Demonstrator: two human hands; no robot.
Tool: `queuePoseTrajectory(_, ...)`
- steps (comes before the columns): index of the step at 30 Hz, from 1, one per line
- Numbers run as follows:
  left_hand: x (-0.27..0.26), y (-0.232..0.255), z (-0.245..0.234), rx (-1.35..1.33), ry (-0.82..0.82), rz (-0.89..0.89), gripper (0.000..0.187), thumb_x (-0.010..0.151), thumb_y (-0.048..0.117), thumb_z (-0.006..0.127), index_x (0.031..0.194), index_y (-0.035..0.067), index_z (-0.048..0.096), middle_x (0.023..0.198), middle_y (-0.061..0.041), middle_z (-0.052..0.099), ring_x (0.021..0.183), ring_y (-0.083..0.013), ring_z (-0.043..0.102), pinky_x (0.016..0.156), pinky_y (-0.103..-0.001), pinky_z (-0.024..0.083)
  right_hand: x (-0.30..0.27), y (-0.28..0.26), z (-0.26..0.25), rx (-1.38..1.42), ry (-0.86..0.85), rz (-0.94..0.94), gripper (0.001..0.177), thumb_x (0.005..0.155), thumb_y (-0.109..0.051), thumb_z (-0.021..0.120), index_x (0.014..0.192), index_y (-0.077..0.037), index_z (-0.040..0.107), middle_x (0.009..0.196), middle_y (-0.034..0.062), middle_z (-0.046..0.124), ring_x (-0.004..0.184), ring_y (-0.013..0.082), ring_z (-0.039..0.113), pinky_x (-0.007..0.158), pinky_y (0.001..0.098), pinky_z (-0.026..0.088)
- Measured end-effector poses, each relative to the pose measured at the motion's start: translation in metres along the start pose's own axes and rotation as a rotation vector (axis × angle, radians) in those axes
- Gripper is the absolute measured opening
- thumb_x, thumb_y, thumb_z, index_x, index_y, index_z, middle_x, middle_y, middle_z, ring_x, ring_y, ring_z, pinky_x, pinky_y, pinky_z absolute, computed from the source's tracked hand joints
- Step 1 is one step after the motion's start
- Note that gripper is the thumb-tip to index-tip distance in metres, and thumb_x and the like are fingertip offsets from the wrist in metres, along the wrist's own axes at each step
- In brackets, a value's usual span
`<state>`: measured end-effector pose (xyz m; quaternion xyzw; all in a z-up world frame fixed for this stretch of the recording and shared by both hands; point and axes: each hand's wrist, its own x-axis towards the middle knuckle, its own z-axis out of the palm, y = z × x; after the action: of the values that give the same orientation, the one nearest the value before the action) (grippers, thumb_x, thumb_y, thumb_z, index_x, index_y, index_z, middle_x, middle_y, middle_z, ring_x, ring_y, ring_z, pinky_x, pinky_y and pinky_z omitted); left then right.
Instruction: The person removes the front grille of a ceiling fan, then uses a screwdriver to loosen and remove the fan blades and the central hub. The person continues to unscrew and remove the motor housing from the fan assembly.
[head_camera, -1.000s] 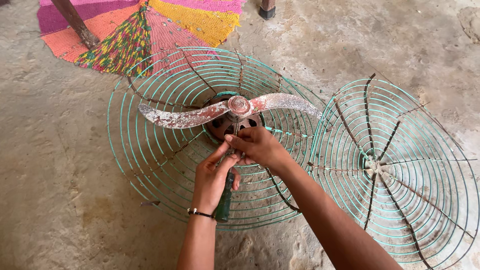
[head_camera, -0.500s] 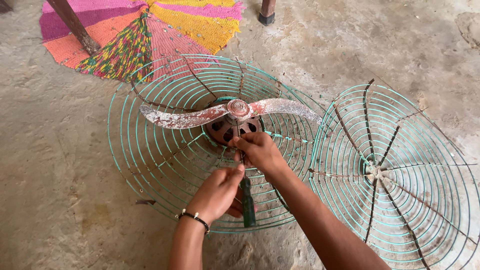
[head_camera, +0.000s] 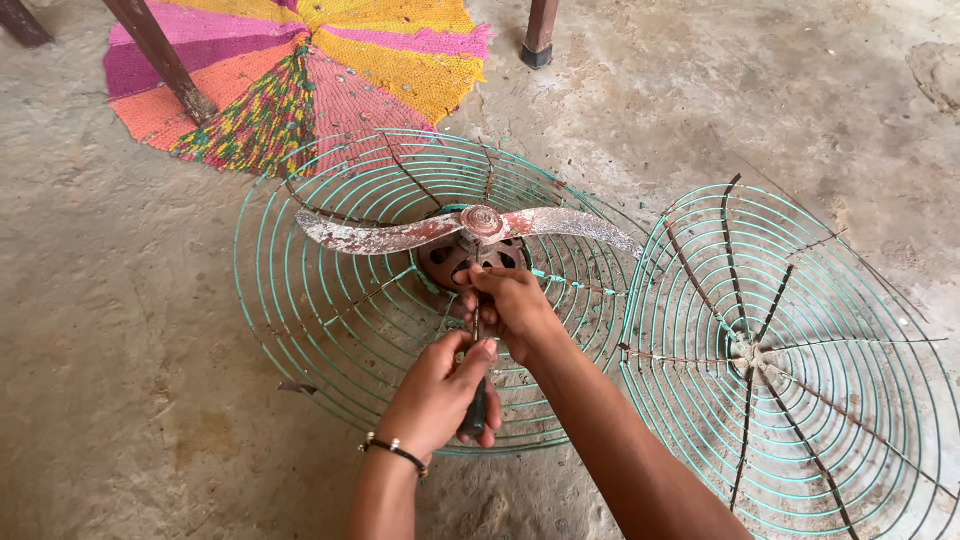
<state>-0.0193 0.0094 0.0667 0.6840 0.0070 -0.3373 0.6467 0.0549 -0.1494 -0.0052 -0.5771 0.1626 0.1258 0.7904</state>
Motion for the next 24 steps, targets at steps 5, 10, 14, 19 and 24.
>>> queuePoseTrajectory(5, -0.010, 0.015, 0.012, 0.235, 0.174, -0.033, 0.035, 0.096, 0.034, 0.058, 0.115, 0.004, 0.061, 0.055, -0.013, 0.069, 0.035, -0.0203, 0.061, 0.039, -0.034, 0.050, -0.001, 0.001, 0.001, 0.084, -0.012, 0.023, 0.029, 0.104, -0.024, 0.054, 0.107, 0.001, 0.069, 0.068, 0.0027, 0.059, 0.055, 0.0116, 0.053, 0.047, 0.0229, 0.036)
queuePoseTrajectory(10, -0.016, 0.024, 0.019, 0.436, 0.224, -0.046, 0.044, 0.097, 0.040, 0.059, 0.119, 0.002, 0.064, 0.067, -0.016, 0.073, 0.053, -0.0273, 0.073, 0.052, -0.039, 0.060, -0.005, -0.002, -0.002, 0.060, -0.022, 0.013, 0.028, 0.101, -0.025, 0.059, 0.104, 0.000, 0.070, 0.065, 0.0021, 0.059, 0.052, 0.0107, 0.053, 0.047, 0.0230, 0.043)
queuePoseTrajectory(14, -0.024, 0.027, 0.023, 0.685, 0.343, 0.201, 0.061, 0.087, 0.040, 0.072, 0.132, 0.005, 0.052, 0.091, -0.023, 0.073, 0.087, -0.0395, 0.073, 0.076, -0.050, 0.057, -0.005, -0.006, 0.000, -0.003, 0.030, 0.030, 0.026, 0.096, -0.025, 0.069, 0.100, 0.000, 0.072, 0.066, 0.0037, 0.064, 0.048, 0.0088, 0.050, 0.048, 0.0249, 0.050)
queuePoseTrajectory(19, -0.034, 0.036, 0.023, 0.817, 0.395, 0.097, 0.067, 0.092, 0.027, 0.059, 0.156, 0.021, 0.039, 0.100, -0.016, 0.074, 0.096, -0.0388, 0.071, 0.081, -0.053, 0.055, -0.004, -0.008, 0.006, -0.090, 0.055, 0.020, 0.028, 0.097, -0.029, 0.072, 0.098, -0.001, 0.072, 0.071, 0.0038, 0.070, 0.050, 0.0049, 0.051, 0.049, 0.0235, 0.051)
queuePoseTrajectory(24, -0.036, 0.045, 0.022, 0.926, 0.485, 0.033, 0.058, 0.095, 0.021, 0.054, 0.152, 0.025, 0.041, 0.105, -0.013, 0.073, 0.097, -0.0355, 0.071, 0.081, -0.052, 0.056, -0.002, -0.010, 0.011, -0.072, 0.046, 0.017, 0.034, 0.096, -0.037, 0.070, 0.097, -0.004, 0.072, 0.077, 0.0042, 0.075, 0.052, 0.0061, 0.056, 0.053, 0.0226, 0.052)
